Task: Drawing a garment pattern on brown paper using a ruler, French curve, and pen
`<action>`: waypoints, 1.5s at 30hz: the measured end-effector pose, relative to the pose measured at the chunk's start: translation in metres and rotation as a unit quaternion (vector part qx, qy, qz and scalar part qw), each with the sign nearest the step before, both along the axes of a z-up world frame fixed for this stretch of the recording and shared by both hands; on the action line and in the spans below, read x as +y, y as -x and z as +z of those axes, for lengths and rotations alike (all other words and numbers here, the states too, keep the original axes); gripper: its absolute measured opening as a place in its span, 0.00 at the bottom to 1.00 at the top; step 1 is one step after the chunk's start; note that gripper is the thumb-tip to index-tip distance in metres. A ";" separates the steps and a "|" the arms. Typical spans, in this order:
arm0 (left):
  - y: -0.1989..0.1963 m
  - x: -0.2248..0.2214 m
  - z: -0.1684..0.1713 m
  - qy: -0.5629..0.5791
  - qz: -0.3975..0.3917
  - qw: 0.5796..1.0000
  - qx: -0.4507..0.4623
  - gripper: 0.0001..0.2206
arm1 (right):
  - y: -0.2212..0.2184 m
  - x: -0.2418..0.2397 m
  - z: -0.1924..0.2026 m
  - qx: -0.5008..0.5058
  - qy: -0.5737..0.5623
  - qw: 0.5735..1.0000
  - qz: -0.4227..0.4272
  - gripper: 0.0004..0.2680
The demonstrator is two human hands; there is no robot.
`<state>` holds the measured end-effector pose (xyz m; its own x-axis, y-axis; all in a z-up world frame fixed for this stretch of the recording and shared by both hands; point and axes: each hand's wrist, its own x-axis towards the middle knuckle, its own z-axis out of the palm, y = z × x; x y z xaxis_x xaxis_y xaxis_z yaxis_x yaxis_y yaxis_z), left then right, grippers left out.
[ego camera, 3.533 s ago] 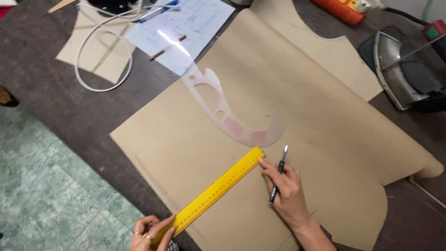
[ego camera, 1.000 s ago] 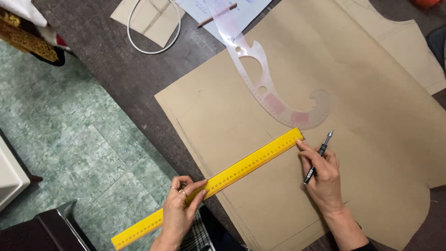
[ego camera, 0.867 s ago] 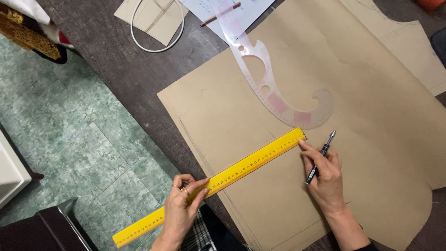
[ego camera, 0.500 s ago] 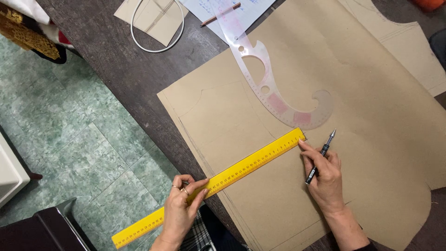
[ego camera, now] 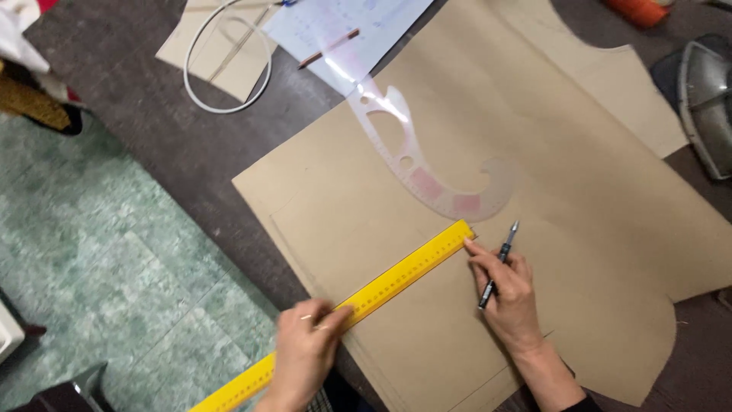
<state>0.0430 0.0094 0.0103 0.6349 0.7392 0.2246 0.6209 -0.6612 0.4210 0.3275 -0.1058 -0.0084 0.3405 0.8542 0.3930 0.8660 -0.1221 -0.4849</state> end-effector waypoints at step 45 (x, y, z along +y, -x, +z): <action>-0.184 0.020 -0.015 0.120 -0.274 0.894 0.335 0.32 | -0.043 0.007 0.036 0.290 -0.057 0.955 0.008 0.05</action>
<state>0.2266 0.0294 -0.0049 0.8491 0.2515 -0.4645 0.3972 -0.8837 0.2476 0.3701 -0.0986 0.0276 0.5155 0.8246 0.2328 0.4497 -0.0292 -0.8927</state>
